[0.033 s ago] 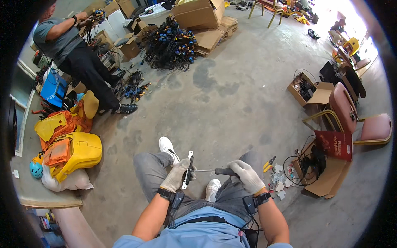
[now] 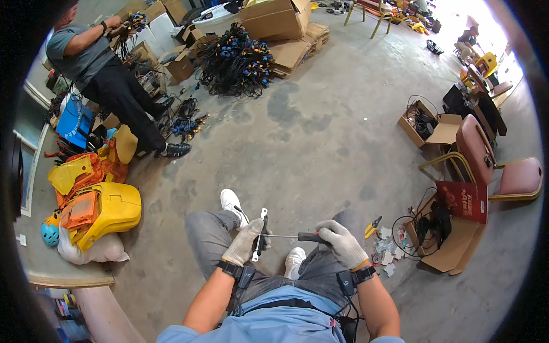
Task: The person holds a black plastic housing and a metal bracket by hand while using a screwdriver to tighten a screw. They align the bracket on the housing and turn the tool repeatedly until the screw is fastened.
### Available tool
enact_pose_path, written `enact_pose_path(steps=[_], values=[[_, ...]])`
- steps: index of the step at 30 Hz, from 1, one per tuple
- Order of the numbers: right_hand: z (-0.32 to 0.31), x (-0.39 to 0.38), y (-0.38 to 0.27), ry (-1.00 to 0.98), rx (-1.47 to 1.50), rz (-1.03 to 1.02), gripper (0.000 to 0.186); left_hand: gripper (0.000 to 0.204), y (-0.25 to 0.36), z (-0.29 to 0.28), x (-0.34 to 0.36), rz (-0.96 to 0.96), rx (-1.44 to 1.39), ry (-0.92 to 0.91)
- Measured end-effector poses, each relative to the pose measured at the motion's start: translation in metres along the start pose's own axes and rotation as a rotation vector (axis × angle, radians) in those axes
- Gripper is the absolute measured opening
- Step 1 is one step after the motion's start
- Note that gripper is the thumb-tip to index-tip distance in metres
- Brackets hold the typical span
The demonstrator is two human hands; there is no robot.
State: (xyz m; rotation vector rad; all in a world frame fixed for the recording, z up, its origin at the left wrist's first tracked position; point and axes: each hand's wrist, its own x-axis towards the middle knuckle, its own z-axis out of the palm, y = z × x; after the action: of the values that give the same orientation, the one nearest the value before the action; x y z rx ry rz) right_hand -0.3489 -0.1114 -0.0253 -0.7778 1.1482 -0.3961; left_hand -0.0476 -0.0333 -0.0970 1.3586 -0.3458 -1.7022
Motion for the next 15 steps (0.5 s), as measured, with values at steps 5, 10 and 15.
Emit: enact_pose_path(steps=[5,10,15], values=[[-0.004,0.016,0.026,-0.001,-0.074,-0.347,0.036,0.048,-0.004,-0.005,0.003,0.011,-0.001,-0.026],[-0.015,0.015,0.009,-0.060,-0.002,0.074,0.039,0.050,-0.003,-0.003,0.003,0.009,-0.003,-0.019],[-0.009,0.015,0.022,-0.047,0.142,-0.108,0.042,0.051,-0.002,-0.003,0.004,0.003,-0.013,-0.028]])
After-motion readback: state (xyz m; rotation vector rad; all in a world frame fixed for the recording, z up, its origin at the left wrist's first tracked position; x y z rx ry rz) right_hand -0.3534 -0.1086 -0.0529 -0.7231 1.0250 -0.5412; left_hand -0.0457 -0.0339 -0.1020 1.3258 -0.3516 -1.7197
